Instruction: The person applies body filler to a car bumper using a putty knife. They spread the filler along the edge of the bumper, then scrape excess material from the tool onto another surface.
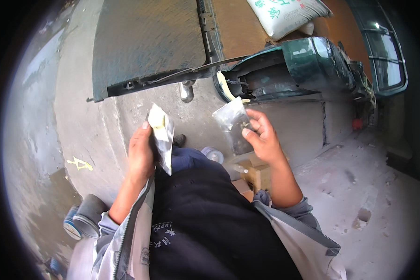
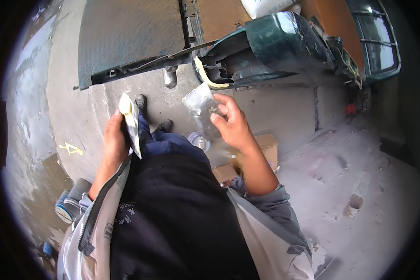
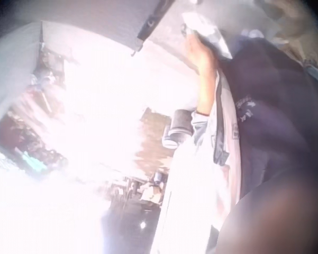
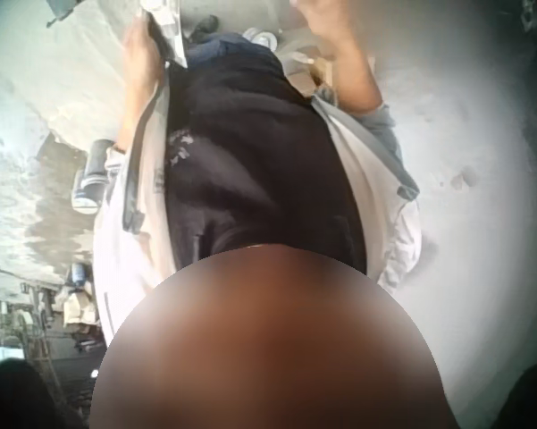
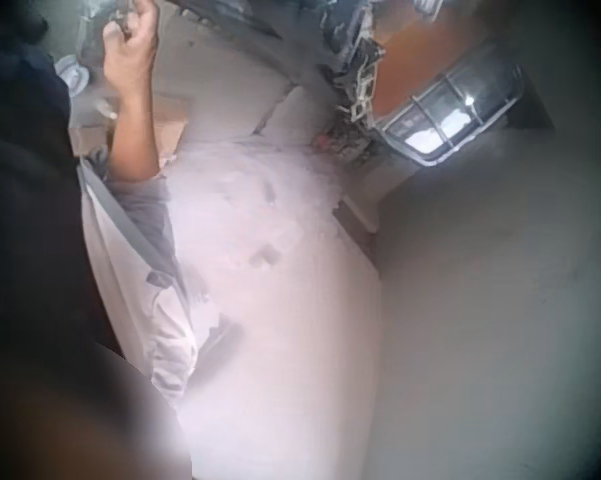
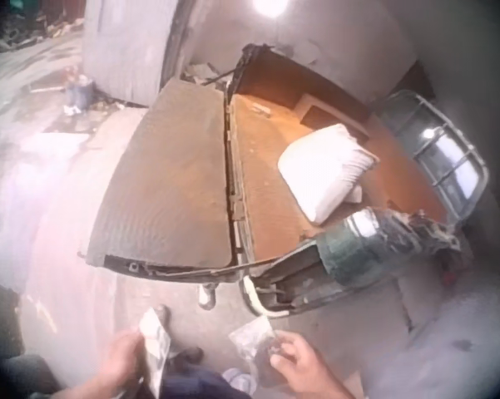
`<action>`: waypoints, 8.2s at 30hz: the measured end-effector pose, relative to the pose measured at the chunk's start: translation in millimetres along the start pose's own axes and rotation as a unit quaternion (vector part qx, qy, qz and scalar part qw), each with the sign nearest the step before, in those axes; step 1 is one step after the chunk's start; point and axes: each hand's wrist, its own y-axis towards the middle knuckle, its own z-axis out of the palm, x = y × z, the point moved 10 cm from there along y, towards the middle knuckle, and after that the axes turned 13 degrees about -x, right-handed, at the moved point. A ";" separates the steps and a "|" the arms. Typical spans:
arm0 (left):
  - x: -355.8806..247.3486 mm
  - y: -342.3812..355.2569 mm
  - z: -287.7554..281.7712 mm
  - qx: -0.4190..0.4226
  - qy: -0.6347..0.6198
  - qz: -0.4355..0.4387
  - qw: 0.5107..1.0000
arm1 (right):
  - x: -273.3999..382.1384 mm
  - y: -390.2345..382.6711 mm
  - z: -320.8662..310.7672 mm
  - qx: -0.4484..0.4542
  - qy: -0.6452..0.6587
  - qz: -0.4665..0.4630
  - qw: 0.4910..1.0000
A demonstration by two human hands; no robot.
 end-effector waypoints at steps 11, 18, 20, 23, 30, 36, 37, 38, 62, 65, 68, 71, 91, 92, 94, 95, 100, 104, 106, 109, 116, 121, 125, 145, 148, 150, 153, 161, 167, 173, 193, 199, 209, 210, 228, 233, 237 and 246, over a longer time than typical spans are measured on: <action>4.9 -17.8 124.2 0.299 0.271 0.069 0.912 | -9.8 -18.1 35.7 0.067 0.136 0.058 0.987; 23.1 -8.2 111.3 0.251 0.324 0.063 0.910 | -23.5 -19.4 37.1 0.076 0.218 0.095 0.968; 25.1 -7.4 106.6 0.237 0.339 0.068 0.908 | -29.6 -15.8 30.5 0.046 0.210 0.088 0.973; 27.0 4.5 95.8 0.192 0.345 0.072 0.916 | -44.6 -3.4 10.9 -0.037 0.180 0.058 0.981; 7.4 28.0 60.3 0.123 0.423 0.127 0.889 | -18.1 49.8 -43.3 -0.183 -0.269 -0.191 0.926; 2.0 46.9 24.0 0.093 0.395 0.102 0.908 | -24.1 87.3 -22.1 -0.091 -0.446 -0.184 0.871; 1.4 48.9 19.6 0.087 0.390 0.099 0.911 | -25.1 91.3 -17.4 -0.080 -0.461 -0.185 0.864; 1.2 50.1 15.4 0.082 0.385 0.095 0.914 | -26.3 94.5 -12.5 -0.068 -0.476 -0.185 0.857; 1.6 58.6 -6.7 0.061 0.394 0.076 0.914 | -23.8 123.6 31.0 -0.118 -0.465 -0.272 0.834; 1.5 57.5 -4.7 0.065 0.392 0.071 0.915 | -24.1 118.3 31.8 -0.124 -0.463 -0.284 0.831; 4.2 57.9 -4.9 0.067 0.382 0.068 0.919 | -22.1 115.2 34.3 -0.117 -0.452 -0.316 0.826; 8.4 58.8 -7.2 0.068 0.385 0.065 0.918 | -15.6 118.9 37.5 -0.098 -0.464 -0.318 0.821; 15.1 54.4 -9.3 0.072 0.407 0.082 0.907 | -18.1 132.3 46.1 -0.057 -0.510 -0.360 0.779; 14.5 54.1 -9.1 0.073 0.406 0.080 0.907 | -20.1 130.9 45.5 -0.068 -0.507 -0.359 0.781; 12.7 53.4 -8.5 0.074 0.406 0.079 0.907 | -22.8 128.1 43.7 -0.081 -0.502 -0.359 0.783; 11.4 53.0 -7.8 0.074 0.407 0.078 0.907 | -23.6 126.6 42.5 -0.084 -0.501 -0.359 0.783; 11.2 52.4 -6.8 0.071 0.411 0.075 0.906 | -16.7 120.1 41.6 -0.066 -0.480 -0.372 0.792; 16.7 52.1 -5.1 0.073 0.406 0.065 0.909 | -10.7 131.5 45.9 -0.031 -0.488 -0.374 0.788; 17.4 51.7 -4.4 0.071 0.407 0.061 0.908 | -12.3 134.0 47.4 -0.031 -0.488 -0.371 0.789; 18.9 52.9 -5.9 0.073 0.415 0.067 0.904 | -16.6 135.3 46.8 -0.048 -0.487 -0.363 0.793; 17.4 52.0 -3.9 0.073 0.414 0.069 0.905 | -22.9 129.0 39.6 -0.098 -0.489 -0.367 0.785; 15.1 50.2 -2.9 0.072 0.411 0.077 0.906 | -10.1 97.5 28.1 -0.130 -0.463 -0.400 0.780; 11.6 41.9 8.2 0.076 0.399 0.067 0.911 | 15.3 58.2 11.0 -0.142 -0.433 -0.387 0.801; -31.0 -35.2 55.2 0.192 0.371 0.135 0.899 | 9.3 -49.9 86.9 0.087 0.091 -0.101 0.987; -41.8 -36.9 32.8 0.183 0.384 0.157 0.891 | 7.2 -50.8 104.1 0.098 0.153 -0.077 0.980; -49.0 -41.0 14.4 0.175 0.386 0.148 0.894 | 9.7 -52.1 116.1 0.096 0.169 -0.085 0.977; -65.0 -45.4 -20.1 0.156 0.398 0.146 0.892 | 26.7 -56.2 142.1 0.108 0.161 -0.072 0.978; -132.7 -47.5 -159.4 0.104 0.322 0.182 0.923 | 74.1 -83.6 284.2 0.168 0.124 -0.093 0.974; -202.0 -50.0 -300.3 -0.048 0.321 0.231 0.917 | 87.8 -98.5 402.6 0.106 0.188 -0.084 0.973; -288.8 -52.4 -397.0 -0.188 0.188 0.303 0.915 | 144.6 -108.5 466.5 0.137 0.245 -0.040 0.959; -499.8 15.6 -418.4 -0.073 -0.200 0.380 0.900 | 294.9 -11.8 738.6 0.413 0.181 -0.023 0.892; -549.1 56.1 -406.1 0.006 -0.133 0.318 0.939 | 362.4 36.2 796.1 0.439 0.151 -0.030 0.885; -658.9 144.7 -449.3 0.029 -0.070 0.358 0.930 | 427.6 117.2 895.3 0.440 0.096 -0.065 0.890; -674.9 155.9 -453.2 0.035 -0.071 0.367 0.927 | 437.0 127.6 908.1 0.437 0.100 -0.074 0.891; -890.9 359.5 -396.2 -0.074 0.185 0.552 0.809 | 554.3 345.1 1059.5 0.356 0.314 0.084 0.876; -946.7 429.8 -385.7 -0.023 0.139 0.427 0.893 | 606.4 468.1 1080.6 0.374 0.322 -0.079 0.866; -970.4 476.3 -408.9 -0.072 0.077 0.322 0.941 | 684.0 536.5 1085.0 0.413 0.291 -0.137 0.852; -1032.8 572.5 -435.0 -0.079 -0.197 0.263 0.941 | 583.8 815.0 1187.0 0.120 -0.096 -0.086 0.984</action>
